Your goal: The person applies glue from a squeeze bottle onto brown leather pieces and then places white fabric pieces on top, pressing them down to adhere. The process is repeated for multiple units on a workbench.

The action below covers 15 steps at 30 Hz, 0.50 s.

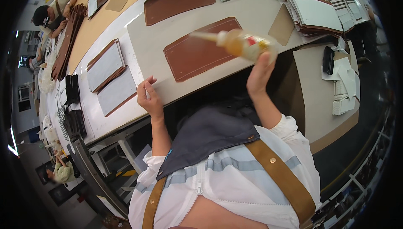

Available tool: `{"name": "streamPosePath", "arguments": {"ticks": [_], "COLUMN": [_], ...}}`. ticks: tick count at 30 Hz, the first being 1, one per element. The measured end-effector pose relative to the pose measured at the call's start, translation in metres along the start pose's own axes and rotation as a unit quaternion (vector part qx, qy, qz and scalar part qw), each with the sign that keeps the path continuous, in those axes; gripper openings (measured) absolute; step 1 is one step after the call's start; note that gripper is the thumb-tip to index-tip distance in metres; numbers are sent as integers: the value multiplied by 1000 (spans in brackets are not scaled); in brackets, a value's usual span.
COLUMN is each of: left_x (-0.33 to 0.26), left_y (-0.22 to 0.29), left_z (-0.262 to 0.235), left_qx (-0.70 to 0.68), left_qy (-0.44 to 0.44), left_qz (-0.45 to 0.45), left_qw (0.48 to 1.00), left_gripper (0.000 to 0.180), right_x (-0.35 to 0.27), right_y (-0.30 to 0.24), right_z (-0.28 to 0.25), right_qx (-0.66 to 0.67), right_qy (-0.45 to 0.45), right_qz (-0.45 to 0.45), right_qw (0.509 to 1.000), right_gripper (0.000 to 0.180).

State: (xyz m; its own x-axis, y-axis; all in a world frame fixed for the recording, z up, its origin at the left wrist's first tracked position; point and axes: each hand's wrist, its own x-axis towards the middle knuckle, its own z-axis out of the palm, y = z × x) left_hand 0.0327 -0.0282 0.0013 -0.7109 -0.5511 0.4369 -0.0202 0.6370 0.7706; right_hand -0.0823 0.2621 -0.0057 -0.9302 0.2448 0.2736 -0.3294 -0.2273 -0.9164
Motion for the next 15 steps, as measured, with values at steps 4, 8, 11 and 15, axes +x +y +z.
{"name": "streamPosePath", "arguments": {"ticks": [4,8,11,15], "left_x": [2,2,0,-2], "left_y": [3,1,-2,-3], "left_z": [0,0,0,-1], "left_qx": [-2,-1,7,17], "left_qy": [-8,-15,-15,-7], "left_qz": [8,9,9,10], "left_qw": [1000,1000,1000,1000], "left_gripper": [22,22,22,21], "right_x": [63,78,81,111], "right_y": [12,33,17,-19], "right_z": [-71,-117,-93,-37], "right_qx": [-239,-449,-458,-391], "right_qy": [174,199,213,84], "right_qz": [-45,-63,-179,-305], "right_qw": [954,869,844,864], "right_gripper": [60,61,54,40]}}
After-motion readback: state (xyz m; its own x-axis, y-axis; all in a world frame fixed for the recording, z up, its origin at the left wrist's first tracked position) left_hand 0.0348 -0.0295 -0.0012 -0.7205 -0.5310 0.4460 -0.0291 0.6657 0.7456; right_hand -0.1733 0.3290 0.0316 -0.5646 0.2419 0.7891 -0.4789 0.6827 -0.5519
